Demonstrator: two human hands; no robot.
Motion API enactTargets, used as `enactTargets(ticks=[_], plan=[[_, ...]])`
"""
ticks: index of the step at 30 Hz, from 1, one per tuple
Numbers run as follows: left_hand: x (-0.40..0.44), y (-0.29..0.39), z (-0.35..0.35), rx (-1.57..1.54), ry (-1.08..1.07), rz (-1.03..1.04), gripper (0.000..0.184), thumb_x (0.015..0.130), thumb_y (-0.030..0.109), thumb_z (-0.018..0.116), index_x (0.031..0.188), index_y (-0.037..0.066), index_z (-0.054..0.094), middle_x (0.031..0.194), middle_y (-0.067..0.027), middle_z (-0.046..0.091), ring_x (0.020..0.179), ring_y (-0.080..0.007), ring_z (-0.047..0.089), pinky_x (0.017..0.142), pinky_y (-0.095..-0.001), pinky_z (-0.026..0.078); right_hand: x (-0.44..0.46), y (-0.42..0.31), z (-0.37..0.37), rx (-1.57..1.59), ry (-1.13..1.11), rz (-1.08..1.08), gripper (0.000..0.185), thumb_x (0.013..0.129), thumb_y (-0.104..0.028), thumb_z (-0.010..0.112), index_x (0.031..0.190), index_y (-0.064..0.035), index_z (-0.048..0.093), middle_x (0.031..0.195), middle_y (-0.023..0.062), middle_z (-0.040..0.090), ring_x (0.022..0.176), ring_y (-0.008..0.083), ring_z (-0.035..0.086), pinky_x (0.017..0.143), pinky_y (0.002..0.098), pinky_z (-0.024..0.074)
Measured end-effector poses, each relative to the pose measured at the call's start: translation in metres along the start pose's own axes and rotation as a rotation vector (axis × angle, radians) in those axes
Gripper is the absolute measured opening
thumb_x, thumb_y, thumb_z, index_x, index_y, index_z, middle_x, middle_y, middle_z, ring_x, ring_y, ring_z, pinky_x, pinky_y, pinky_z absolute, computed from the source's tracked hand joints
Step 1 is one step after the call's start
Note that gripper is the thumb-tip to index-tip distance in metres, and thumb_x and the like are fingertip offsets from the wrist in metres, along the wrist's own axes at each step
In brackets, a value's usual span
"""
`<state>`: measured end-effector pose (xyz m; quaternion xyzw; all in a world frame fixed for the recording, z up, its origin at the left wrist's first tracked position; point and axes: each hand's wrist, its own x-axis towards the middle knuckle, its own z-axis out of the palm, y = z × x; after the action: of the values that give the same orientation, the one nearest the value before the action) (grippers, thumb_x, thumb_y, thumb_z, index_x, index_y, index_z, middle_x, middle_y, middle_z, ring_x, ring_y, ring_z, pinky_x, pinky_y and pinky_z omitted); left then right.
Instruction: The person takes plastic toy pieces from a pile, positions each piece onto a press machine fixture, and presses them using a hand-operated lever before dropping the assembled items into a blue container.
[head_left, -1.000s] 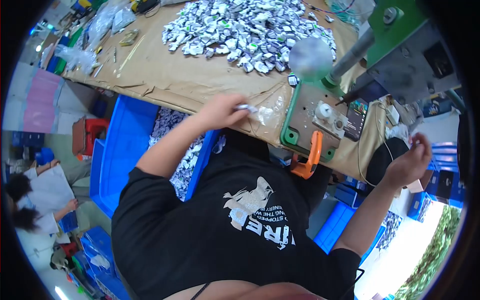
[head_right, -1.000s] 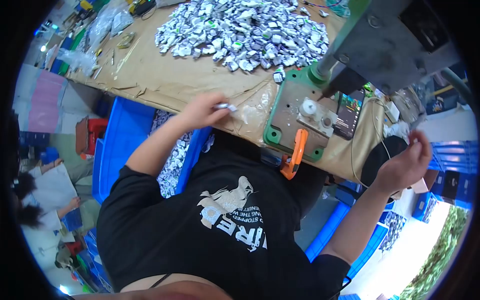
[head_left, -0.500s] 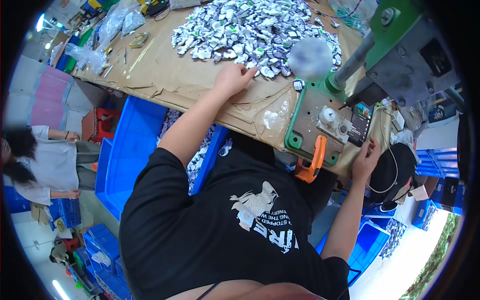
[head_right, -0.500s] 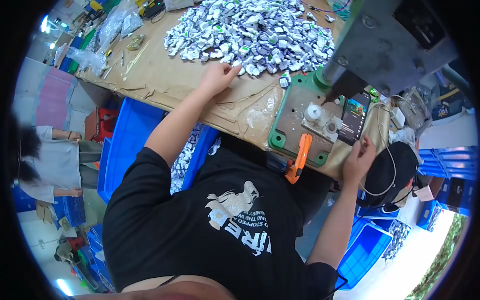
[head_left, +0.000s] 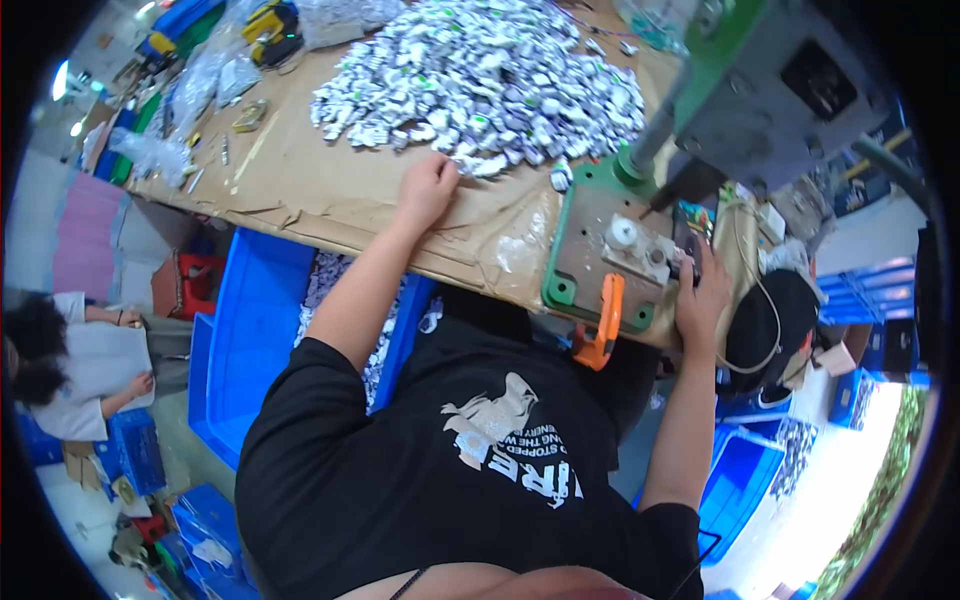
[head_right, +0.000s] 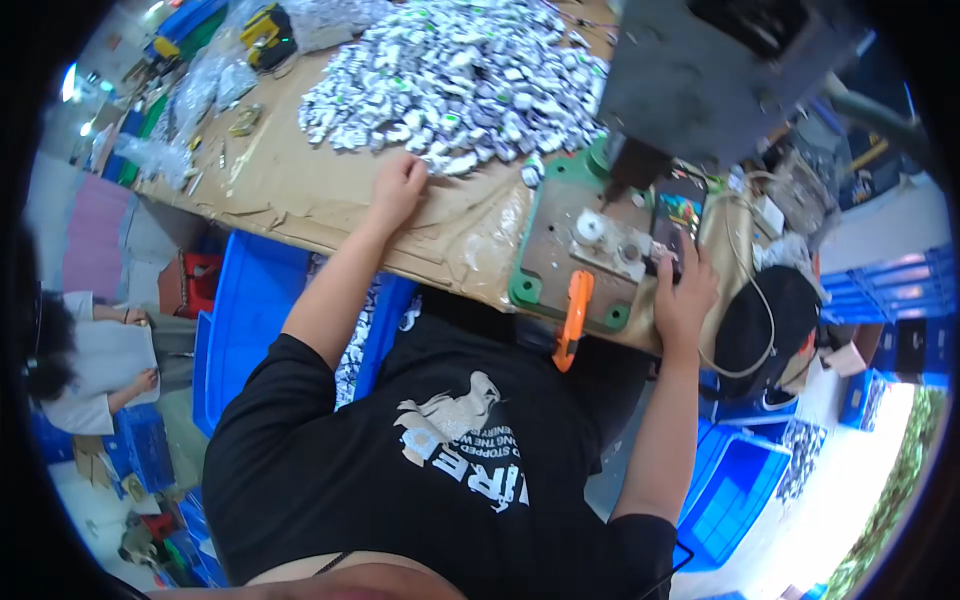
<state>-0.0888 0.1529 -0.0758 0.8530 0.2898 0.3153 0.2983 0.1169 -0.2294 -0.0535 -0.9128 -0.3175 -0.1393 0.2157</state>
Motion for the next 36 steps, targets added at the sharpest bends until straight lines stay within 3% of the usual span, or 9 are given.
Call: enactTargets(ticks=[2,5,9,11,19,23,27,33,36], plan=[[-0.002,-0.003,0.003,-0.059,0.028,-0.022,0.023,0.087,0.022,0.057,0.084,0.0,0.063,0.073,-0.0199,0.062,0.067,-0.0346,0.062,0.062,-0.0405,0.047,-0.002,-0.005,0.001,-0.128,-0.008,0.001,0.045,0.093,-0.033,0.052,0.132,-0.0106,0.053,0.125,0.0186,0.056,0.115,0.0359,0.05,0.101,0.0437,0.0337],[-0.003,0.002,-0.001,-0.14,0.069,-0.064,0.022,0.087,0.022,0.058,0.085,0.001,0.063,0.069,-0.0157,0.063,0.061,-0.0276,0.061,0.058,-0.0372,0.046,-0.002,-0.005,0.0,0.036,0.043,0.002,0.046,0.093,-0.029,0.054,0.134,-0.0089,0.049,0.124,0.0191,0.056,0.114,0.0368,0.05,0.099,0.0432,0.0361],[-0.002,0.003,0.0,-0.137,0.16,-0.06,0.022,0.086,0.023,0.061,0.087,0.001,0.063,0.069,-0.0144,0.063,0.061,-0.0257,0.06,0.058,-0.0361,0.046,-0.003,-0.005,0.0,0.112,0.057,0.0,0.048,0.092,-0.028,0.053,0.134,-0.0045,0.047,0.122,0.0216,0.057,0.109,0.0386,0.053,0.097,0.0441,0.0379],[-0.003,0.01,-0.003,-0.202,0.028,-0.162,0.019,0.086,0.02,0.063,0.088,0.001,0.064,0.071,-0.01,0.061,0.064,-0.0171,0.057,0.059,-0.031,0.045,-0.004,-0.001,0.002,0.122,0.061,-0.001,0.049,0.092,-0.027,0.054,0.134,-0.0015,0.047,0.122,0.0226,0.057,0.11,0.0391,0.052,0.096,0.0435,0.0384],[-0.005,0.004,-0.003,-0.19,0.118,0.199,0.015,0.079,0.016,0.069,0.081,0.002,0.066,0.076,-0.0112,0.057,0.065,-0.023,0.058,0.059,-0.033,0.045,-0.005,0.002,0.003,0.216,0.083,-0.019,0.047,0.093,-0.023,0.054,0.131,0.0049,0.047,0.125,0.0247,0.055,0.114,0.0385,0.051,0.1,0.0419,0.0365],[-0.008,0.006,-0.001,-0.163,0.062,0.122,0.02,0.077,0.019,0.069,0.075,0.002,0.058,0.079,-0.0136,0.055,0.07,-0.031,0.057,0.062,-0.0394,0.045,-0.006,0.009,0.009,0.212,0.104,-0.029,0.048,0.094,-0.024,0.054,0.132,0.0039,0.047,0.126,0.0236,0.054,0.116,0.0368,0.051,0.101,0.04,0.0362],[-0.011,0.013,-0.001,-0.053,0.032,0.176,0.018,0.078,0.02,0.068,0.082,0.005,0.059,0.084,-0.0142,0.056,0.078,-0.0337,0.058,0.067,-0.042,0.048,-0.007,0.006,0.006,0.247,0.087,-0.018,0.048,0.094,-0.024,0.054,0.131,0.0052,0.046,0.126,0.0244,0.053,0.114,0.0393,0.049,0.098,0.0429,0.0362],[-0.018,0.017,-0.004,-0.007,-0.013,0.469,0.025,0.068,0.016,0.069,0.091,0.009,0.061,0.094,-0.0117,0.057,0.088,-0.0327,0.058,0.074,-0.0417,0.049,-0.007,0.019,0.015,0.249,0.095,-0.028,0.051,0.095,-0.025,0.053,0.135,0.0051,0.042,0.132,0.0253,0.048,0.12,0.0398,0.046,0.103,0.0426,0.0339],[-0.018,0.018,-0.004,-0.033,-0.14,0.472,0.021,0.073,0.015,0.07,0.091,0.01,0.061,0.094,-0.009,0.061,0.089,-0.0307,0.059,0.075,-0.0406,0.05,-0.007,0.02,0.016,0.226,0.093,-0.022,0.052,0.095,-0.025,0.053,0.135,0.0054,0.042,0.133,0.0249,0.047,0.122,0.0397,0.045,0.103,0.0428,0.0337]])
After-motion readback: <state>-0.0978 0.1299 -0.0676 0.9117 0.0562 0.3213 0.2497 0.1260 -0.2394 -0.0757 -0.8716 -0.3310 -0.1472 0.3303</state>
